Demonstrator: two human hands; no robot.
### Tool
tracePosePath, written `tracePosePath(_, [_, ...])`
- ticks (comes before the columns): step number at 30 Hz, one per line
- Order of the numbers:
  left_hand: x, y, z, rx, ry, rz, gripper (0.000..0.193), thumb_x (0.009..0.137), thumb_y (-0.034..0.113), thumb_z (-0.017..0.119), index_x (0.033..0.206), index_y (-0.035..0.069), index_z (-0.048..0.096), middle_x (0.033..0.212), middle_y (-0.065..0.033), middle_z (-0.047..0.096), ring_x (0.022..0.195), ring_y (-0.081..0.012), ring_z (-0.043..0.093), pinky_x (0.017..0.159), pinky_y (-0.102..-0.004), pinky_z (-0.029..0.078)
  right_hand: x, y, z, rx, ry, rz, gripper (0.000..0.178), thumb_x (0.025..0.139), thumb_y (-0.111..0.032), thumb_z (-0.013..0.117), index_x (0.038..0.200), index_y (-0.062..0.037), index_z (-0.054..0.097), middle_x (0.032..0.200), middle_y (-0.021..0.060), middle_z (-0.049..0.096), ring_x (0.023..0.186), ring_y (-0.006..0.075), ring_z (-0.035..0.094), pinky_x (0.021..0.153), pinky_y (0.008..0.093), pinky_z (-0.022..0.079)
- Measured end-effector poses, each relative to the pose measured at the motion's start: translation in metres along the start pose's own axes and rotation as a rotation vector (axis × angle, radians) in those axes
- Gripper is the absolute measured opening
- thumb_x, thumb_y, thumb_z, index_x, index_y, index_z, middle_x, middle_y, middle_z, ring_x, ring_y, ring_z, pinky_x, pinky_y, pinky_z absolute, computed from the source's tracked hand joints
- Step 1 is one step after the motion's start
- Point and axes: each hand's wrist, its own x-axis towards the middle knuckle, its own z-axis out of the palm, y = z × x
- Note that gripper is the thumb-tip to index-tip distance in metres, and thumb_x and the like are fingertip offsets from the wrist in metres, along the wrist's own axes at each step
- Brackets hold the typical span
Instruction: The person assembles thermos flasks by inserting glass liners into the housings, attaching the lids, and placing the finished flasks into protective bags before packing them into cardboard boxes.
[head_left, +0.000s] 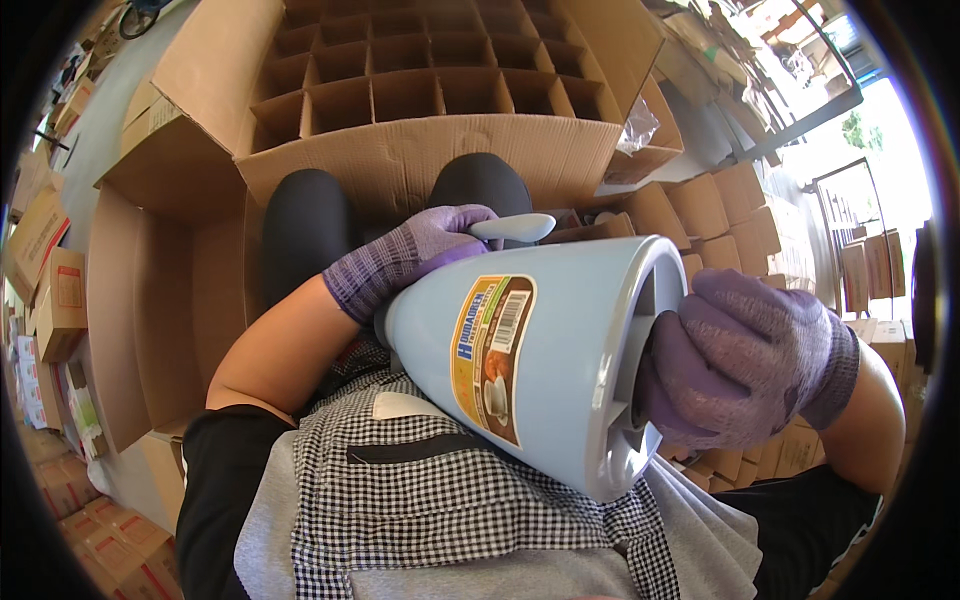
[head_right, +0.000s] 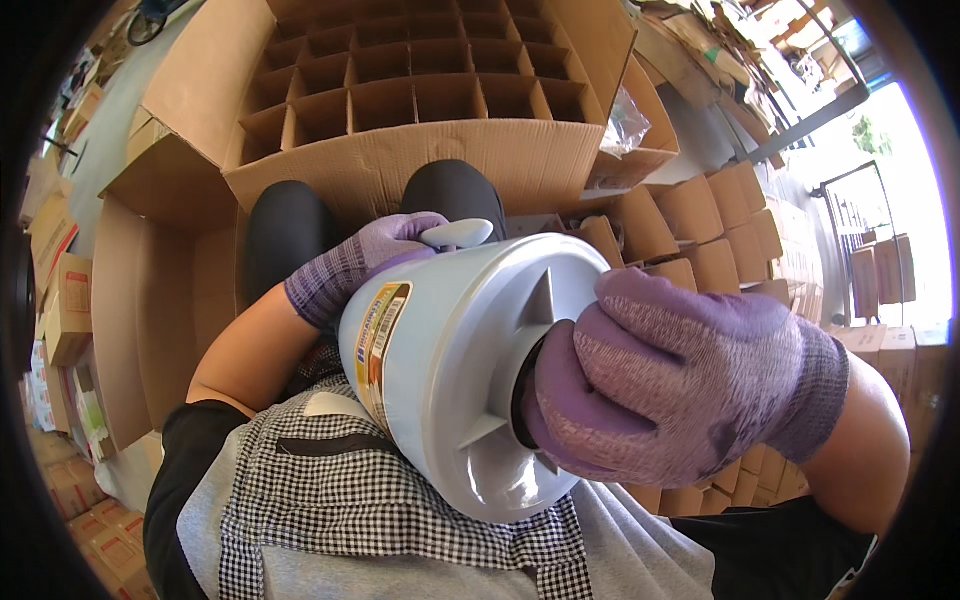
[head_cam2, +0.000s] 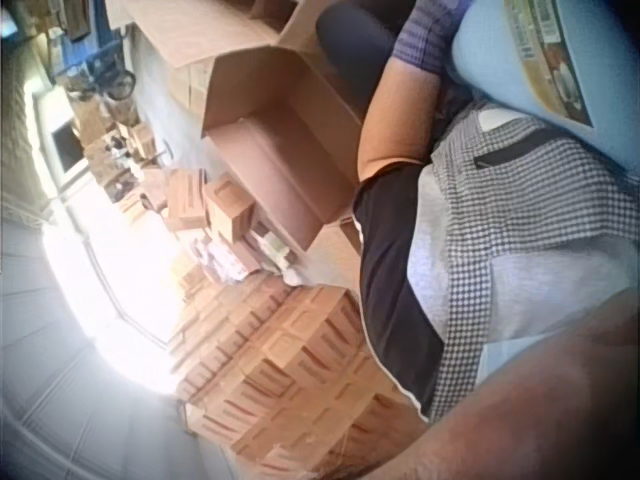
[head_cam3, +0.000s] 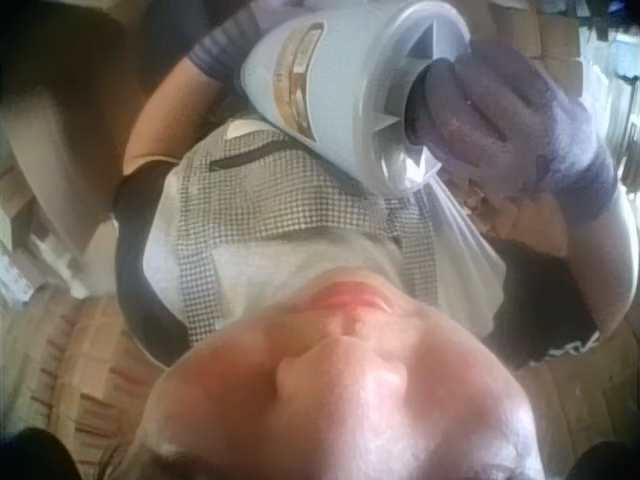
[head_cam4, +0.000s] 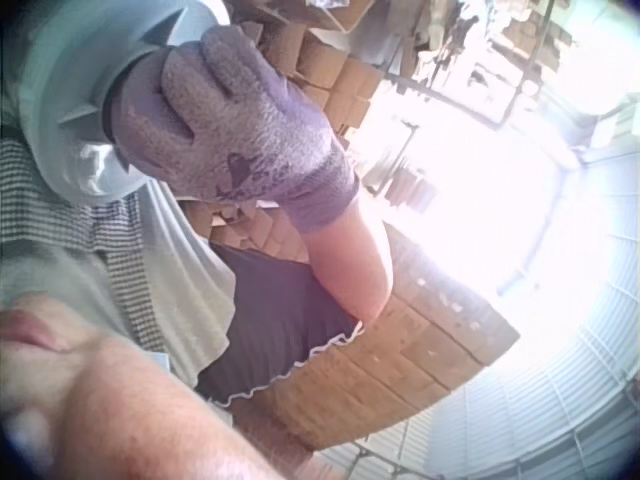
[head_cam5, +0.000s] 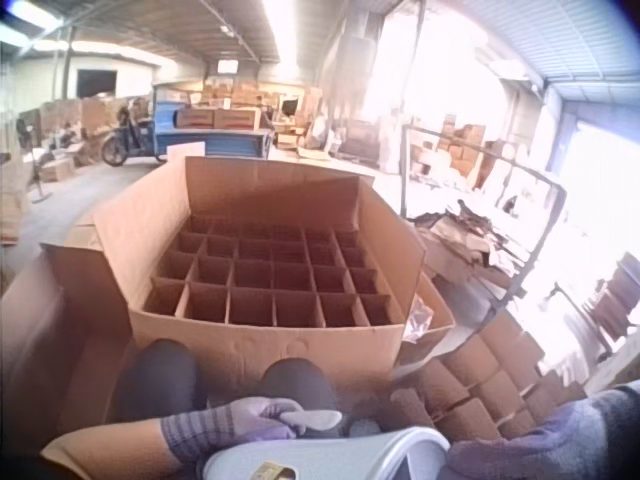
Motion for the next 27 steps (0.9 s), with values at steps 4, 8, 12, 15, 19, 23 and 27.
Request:
tracePosePath(4, [-0.016, 0.001, 0.000, -0.006, 0.096, -0.096, 0.033, 0.095, 0.011, 0.069, 0.126, 0.000, 0.063, 0.115, -0.0071, 0.069, 0.106, -0.0132, 0.066, 0.098, -0.0301, 0.054, -0.011, -0.001, 0.009, -0.009, -0.121, 0.098, 0.022, 0.068, -0.013, 0.080, 0.085, -0.0047, 0.068, 0.093, 0.0127, 0.063, 0.083, 0.0238, 0.065, 0.066, 0.0377, 0.060])
tracePosePath(8, [-0.006, -0.017, -0.011, -0.041, 0.002, 0.000, 0.032, 0.095, 0.009, 0.068, 0.125, 0.001, 0.064, 0.113, -0.0073, 0.069, 0.106, -0.0128, 0.066, 0.097, -0.0299, 0.054, -0.008, 0.006, 0.010, -0.252, -0.002, -0.013, 0.030, 0.067, -0.011, 0.080, 0.094, -0.0046, 0.067, 0.095, 0.0143, 0.065, 0.083, 0.0249, 0.065, 0.062, 0.0346, 0.058])
tracePosePath(12, [-0.007, -0.005, -0.001, -0.030, 0.108, -0.110, 0.037, 0.095, 0.014, 0.069, 0.130, 0.002, 0.064, 0.114, -0.0086, 0.071, 0.108, -0.0134, 0.067, 0.100, -0.0297, 0.054, -0.001, 0.018, 0.021, -0.196, 0.091, -0.081, 0.025, 0.064, -0.012, 0.078, 0.084, -0.0027, 0.066, 0.090, 0.0139, 0.062, 0.078, 0.0225, 0.060, 0.052, 0.0327, 0.049])
tracePosePath(15, [-0.003, -0.014, 0.002, -0.208, 0.108, -0.135, 0.047, 0.094, 0.019, 0.077, 0.134, 0.000, 0.061, 0.121, -0.0132, 0.071, 0.112, -0.0165, 0.069, 0.102, -0.0332, 0.056, 0.003, 0.020, 0.047, -0.047, 0.277, 0.064, 0.031, 0.057, -0.014, 0.076, 0.083, -0.0014, 0.065, 0.083, 0.0119, 0.061, 0.071, 0.0213, 0.059, 0.050, 0.0336, 0.046])
tracePosePath(19, [-0.012, -0.042, -0.016, -0.365, 0.186, -0.176, 0.047, 0.094, 0.020, 0.077, 0.135, 0.001, 0.061, 0.121, -0.0124, 0.072, 0.112, -0.0167, 0.070, 0.103, -0.0332, 0.056, 0.007, 0.025, 0.041, 0.224, 0.038, 0.374, 0.037, 0.062, -0.018, 0.077, 0.092, 0.0013, 0.067, 0.081, 0.0089, 0.063, 0.068, 0.0200, 0.061, 0.061, 0.0353, 0.052])
tracePosePath(23, [-0.031, -0.004, -0.011, -0.059, 0.482, -0.293, 0.020, 0.088, 0.009, 0.070, 0.107, 0.007, 0.069, 0.097, -0.0042, 0.069, 0.093, -0.0117, 0.068, 0.091, -0.0288, 0.056, -0.010, 0.037, 0.083, 0.165, 0.203, 0.287, 0.032, 0.068, -0.017, 0.077, 0.091, 0.0014, 0.068, 0.079, 0.0065, 0.062, 0.067, 0.0184, 0.061, 0.063, 0.0345, 0.053])
tracePosePath(27, [-0.031, -0.038, -0.026, -0.026, 0.401, -0.205, 0.029, 0.096, 0.020, 0.076, 0.117, 0.003, 0.068, 0.108, -0.0075, 0.076, 0.094, -0.0154, 0.073, 0.086, -0.0313, 0.061, -0.015, 0.029, 0.087, 0.383, 0.119, 0.443, 0.033, 0.070, -0.023, 0.078, 0.093, -0.0014, 0.067, 0.078, 0.0061, 0.061, 0.067, 0.0193, 0.060, 0.064, 0.0353, 0.052])
